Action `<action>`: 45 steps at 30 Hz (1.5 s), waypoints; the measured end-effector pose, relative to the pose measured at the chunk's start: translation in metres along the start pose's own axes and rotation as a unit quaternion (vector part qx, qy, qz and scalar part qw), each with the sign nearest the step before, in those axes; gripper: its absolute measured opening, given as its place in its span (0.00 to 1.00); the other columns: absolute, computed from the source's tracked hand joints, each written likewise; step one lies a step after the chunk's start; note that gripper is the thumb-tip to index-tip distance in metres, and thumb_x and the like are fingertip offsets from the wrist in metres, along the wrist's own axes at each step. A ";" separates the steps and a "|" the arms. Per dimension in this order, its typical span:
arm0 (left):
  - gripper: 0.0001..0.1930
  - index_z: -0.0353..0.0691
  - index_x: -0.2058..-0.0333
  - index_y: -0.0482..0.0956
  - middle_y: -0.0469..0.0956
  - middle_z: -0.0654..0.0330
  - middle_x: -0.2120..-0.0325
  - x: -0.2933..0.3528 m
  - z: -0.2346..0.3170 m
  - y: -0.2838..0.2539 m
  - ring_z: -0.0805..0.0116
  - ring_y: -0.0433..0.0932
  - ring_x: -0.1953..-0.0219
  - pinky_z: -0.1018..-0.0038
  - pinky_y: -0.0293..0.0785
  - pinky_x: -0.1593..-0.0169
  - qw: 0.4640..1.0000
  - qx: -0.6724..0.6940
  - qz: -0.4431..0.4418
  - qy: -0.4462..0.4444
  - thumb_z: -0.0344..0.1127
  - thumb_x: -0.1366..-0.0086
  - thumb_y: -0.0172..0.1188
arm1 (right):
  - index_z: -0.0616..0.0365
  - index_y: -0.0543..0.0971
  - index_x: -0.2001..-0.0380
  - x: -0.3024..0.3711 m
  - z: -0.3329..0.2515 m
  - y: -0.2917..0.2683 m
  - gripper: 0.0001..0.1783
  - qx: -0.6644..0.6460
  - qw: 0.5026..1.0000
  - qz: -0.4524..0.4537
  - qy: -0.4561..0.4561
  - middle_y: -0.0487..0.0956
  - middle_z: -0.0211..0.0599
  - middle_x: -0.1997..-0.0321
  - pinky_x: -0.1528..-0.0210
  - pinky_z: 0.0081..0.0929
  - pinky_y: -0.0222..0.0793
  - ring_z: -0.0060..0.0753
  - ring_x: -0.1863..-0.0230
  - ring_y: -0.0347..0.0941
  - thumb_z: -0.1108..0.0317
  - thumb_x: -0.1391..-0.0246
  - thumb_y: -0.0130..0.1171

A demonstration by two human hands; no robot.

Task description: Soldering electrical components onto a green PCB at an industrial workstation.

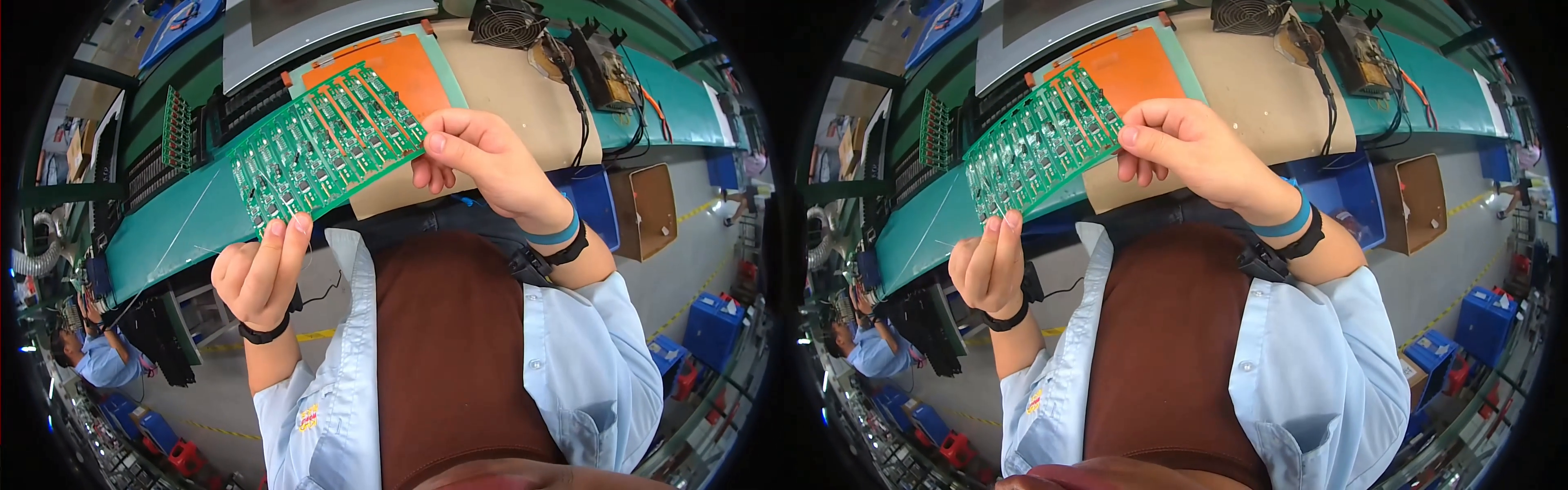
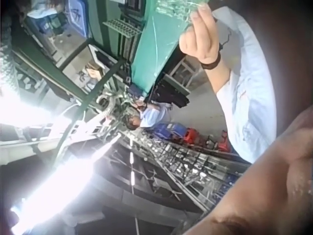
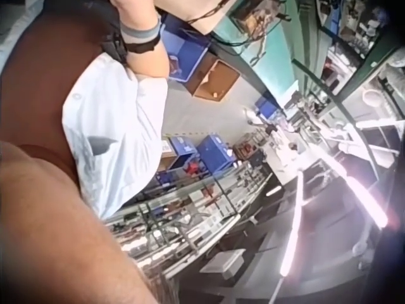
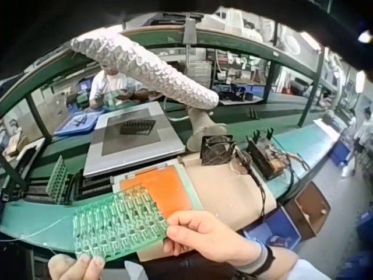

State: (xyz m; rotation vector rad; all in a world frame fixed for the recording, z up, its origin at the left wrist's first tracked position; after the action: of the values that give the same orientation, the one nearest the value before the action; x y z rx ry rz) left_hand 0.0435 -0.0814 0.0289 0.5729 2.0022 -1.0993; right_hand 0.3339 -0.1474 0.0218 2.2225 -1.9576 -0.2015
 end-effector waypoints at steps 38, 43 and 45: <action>0.38 0.60 0.33 0.70 0.64 0.67 0.78 -0.008 0.041 0.151 0.73 0.68 0.83 0.73 0.69 0.79 0.964 0.149 -0.209 -0.063 0.33 0.46 0.63 | 0.60 0.77 0.59 0.079 0.055 -0.143 0.08 -0.062 0.940 0.322 -0.095 0.80 0.35 0.69 0.68 0.19 0.69 0.22 0.70 0.73 0.66 0.31 0.52; 0.35 0.58 0.36 0.74 0.65 0.69 0.79 -0.023 0.031 0.135 0.76 0.67 0.82 0.75 0.66 0.79 0.977 0.153 -0.141 -0.041 0.33 0.46 0.61 | 0.60 0.76 0.58 0.082 0.052 -0.143 0.08 -0.086 0.917 0.365 -0.134 0.80 0.35 0.68 0.68 0.19 0.69 0.23 0.69 0.74 0.67 0.31 0.52; 0.35 0.58 0.36 0.74 0.65 0.69 0.78 -0.033 0.027 0.128 0.76 0.67 0.82 0.76 0.66 0.79 0.979 0.159 -0.116 -0.044 0.32 0.47 0.61 | 0.60 0.76 0.58 0.087 0.050 -0.146 0.08 -0.093 0.901 0.393 -0.158 0.80 0.36 0.68 0.68 0.18 0.69 0.23 0.69 0.74 0.67 0.31 0.52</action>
State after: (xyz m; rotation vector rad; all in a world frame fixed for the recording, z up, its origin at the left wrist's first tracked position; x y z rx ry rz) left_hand 0.1618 -0.0378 -0.0189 0.4476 1.8618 -1.5772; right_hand 0.4759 -0.2182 -0.0579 1.1907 -2.6855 -0.6200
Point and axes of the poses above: each hand's wrist, its own x-axis away from the middle knuckle, its own y-axis out of the palm, z = x × y, the point moved 1 cm from there along -x, towards the middle knuckle
